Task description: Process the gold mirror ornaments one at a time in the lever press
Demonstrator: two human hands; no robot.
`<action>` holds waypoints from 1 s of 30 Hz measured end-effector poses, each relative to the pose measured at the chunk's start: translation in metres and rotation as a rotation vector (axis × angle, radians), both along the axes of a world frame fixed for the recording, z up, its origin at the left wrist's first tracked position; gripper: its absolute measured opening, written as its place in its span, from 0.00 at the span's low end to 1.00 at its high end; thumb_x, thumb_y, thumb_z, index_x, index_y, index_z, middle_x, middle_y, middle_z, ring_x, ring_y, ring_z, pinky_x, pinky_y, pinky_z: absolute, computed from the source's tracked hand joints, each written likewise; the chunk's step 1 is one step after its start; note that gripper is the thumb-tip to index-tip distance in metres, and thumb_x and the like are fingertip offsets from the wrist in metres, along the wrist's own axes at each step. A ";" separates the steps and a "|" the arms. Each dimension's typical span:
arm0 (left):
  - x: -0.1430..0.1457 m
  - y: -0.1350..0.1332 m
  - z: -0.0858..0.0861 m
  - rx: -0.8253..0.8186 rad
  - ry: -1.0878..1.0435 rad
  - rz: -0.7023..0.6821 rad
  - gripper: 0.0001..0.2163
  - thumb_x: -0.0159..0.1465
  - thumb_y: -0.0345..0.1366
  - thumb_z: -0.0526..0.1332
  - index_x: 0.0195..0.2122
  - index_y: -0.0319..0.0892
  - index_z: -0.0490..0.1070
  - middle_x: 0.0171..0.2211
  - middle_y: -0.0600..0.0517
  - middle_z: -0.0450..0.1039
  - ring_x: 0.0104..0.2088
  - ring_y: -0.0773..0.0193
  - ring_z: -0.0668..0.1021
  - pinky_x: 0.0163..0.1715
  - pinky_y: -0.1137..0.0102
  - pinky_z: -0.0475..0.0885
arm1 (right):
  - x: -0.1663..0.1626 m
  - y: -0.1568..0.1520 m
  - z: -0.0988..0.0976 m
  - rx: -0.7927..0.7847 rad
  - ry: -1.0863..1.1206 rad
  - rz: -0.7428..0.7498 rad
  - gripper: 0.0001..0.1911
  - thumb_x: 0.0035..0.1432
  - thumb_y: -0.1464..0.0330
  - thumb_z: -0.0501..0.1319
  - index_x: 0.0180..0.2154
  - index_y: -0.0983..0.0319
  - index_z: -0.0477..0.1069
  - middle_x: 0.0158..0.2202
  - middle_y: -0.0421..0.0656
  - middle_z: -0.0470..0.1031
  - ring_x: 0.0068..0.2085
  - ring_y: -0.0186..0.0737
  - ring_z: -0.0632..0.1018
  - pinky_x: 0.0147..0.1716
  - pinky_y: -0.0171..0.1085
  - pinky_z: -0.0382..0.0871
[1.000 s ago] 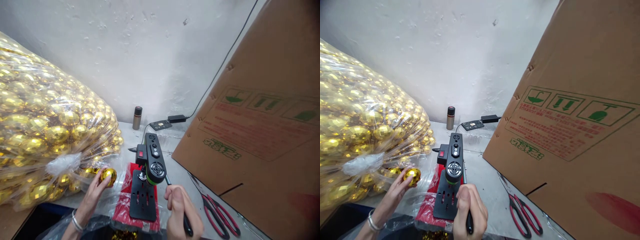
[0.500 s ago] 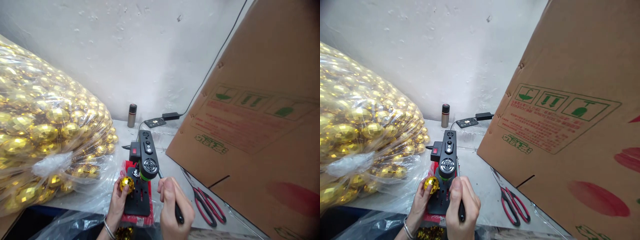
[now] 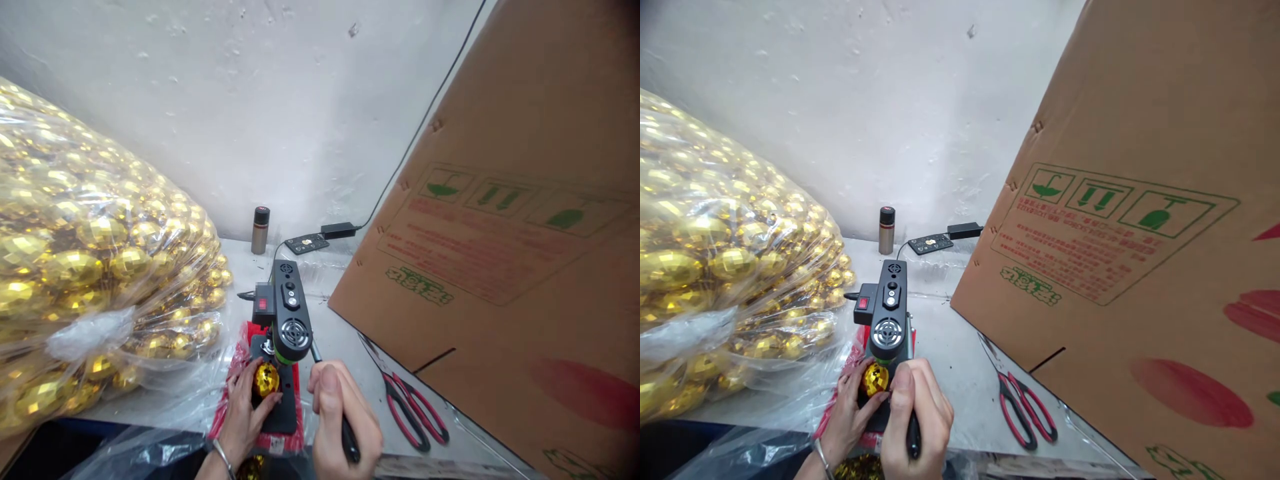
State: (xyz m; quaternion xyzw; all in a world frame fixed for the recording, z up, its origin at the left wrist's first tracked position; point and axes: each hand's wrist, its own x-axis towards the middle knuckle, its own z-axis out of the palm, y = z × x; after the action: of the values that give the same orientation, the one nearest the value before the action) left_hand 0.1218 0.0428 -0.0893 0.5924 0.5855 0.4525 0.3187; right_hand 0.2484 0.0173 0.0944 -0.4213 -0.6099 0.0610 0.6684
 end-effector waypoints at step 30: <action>0.006 0.014 0.023 -0.044 0.184 -0.192 0.18 0.57 0.45 0.69 0.46 0.42 0.74 0.45 0.42 0.78 0.48 0.42 0.76 0.51 0.47 0.72 | -0.020 -0.014 -0.055 -0.071 0.120 -0.184 0.21 0.75 0.69 0.48 0.26 0.59 0.60 0.28 0.36 0.66 0.28 0.31 0.68 0.32 0.35 0.57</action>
State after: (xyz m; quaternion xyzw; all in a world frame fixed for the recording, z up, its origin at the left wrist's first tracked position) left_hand 0.1279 0.0572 -0.0663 0.6776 0.5625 0.3509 0.3184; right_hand 0.2287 0.0031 0.0390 -0.4943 -0.5250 0.0461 0.6913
